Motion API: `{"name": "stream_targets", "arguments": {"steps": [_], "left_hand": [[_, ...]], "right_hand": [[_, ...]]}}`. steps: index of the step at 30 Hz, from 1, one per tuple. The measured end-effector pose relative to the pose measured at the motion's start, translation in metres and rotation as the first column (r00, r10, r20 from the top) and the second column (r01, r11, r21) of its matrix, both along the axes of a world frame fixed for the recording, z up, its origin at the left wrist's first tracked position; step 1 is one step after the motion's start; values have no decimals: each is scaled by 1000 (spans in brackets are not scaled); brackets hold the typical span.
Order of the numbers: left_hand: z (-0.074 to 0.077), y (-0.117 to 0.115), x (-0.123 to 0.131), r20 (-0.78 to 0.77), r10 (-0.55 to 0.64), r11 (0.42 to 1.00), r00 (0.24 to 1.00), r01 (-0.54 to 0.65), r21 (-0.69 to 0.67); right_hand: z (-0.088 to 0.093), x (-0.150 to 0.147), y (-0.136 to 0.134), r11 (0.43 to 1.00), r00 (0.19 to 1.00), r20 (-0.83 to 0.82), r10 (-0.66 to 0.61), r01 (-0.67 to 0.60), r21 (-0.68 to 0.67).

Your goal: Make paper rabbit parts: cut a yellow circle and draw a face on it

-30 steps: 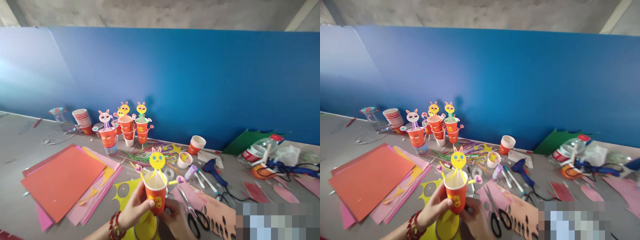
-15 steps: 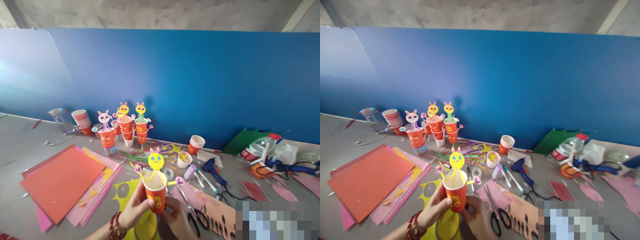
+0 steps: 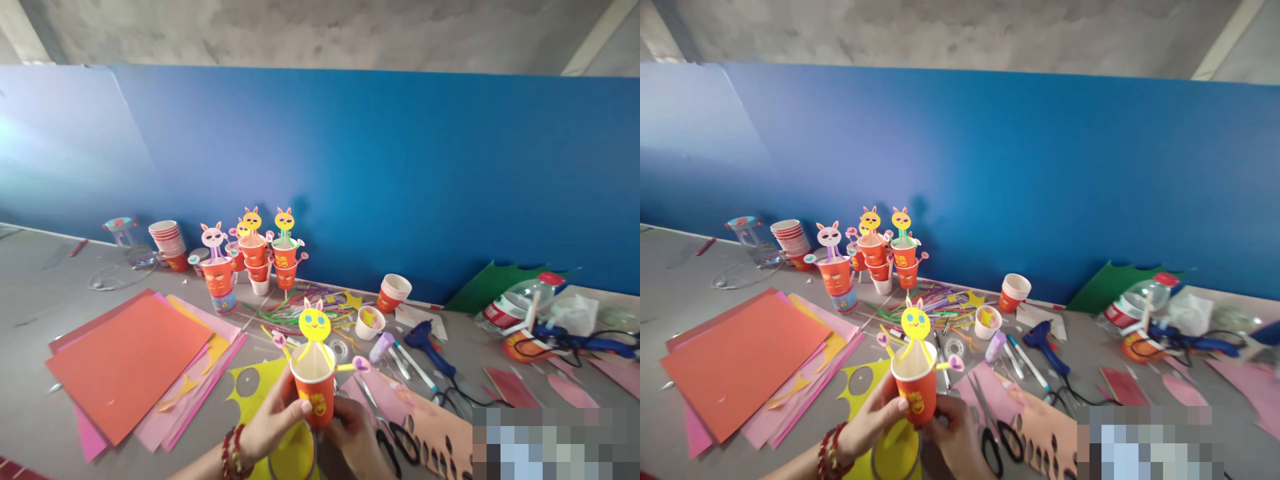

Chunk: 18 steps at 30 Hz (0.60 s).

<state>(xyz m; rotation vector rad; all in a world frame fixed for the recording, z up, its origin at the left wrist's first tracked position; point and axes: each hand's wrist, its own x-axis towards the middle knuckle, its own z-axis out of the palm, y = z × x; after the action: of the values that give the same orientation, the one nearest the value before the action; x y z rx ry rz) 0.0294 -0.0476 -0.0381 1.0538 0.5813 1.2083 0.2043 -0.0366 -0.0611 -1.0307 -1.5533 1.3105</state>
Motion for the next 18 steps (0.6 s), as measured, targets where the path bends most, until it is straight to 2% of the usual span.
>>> {"name": "stream_targets", "arguments": {"steps": [6, 11, 18], "left_hand": [[-2, 0, 7, 82, -65, 998, 994, 66, -6], [-2, 1, 11, 71, -68, 997, 995, 69, -16], [-5, 4, 5, -12, 86, 996, 996, -86, -32]], "right_hand": [[0, -1, -1, 998, 999, -46, 27, -30, -63], [-2, -2, 0, 996, 999, -37, 21, -24, -84], [4, -1, 1, 994, 1000, -6, 29, -29, -107]]}}
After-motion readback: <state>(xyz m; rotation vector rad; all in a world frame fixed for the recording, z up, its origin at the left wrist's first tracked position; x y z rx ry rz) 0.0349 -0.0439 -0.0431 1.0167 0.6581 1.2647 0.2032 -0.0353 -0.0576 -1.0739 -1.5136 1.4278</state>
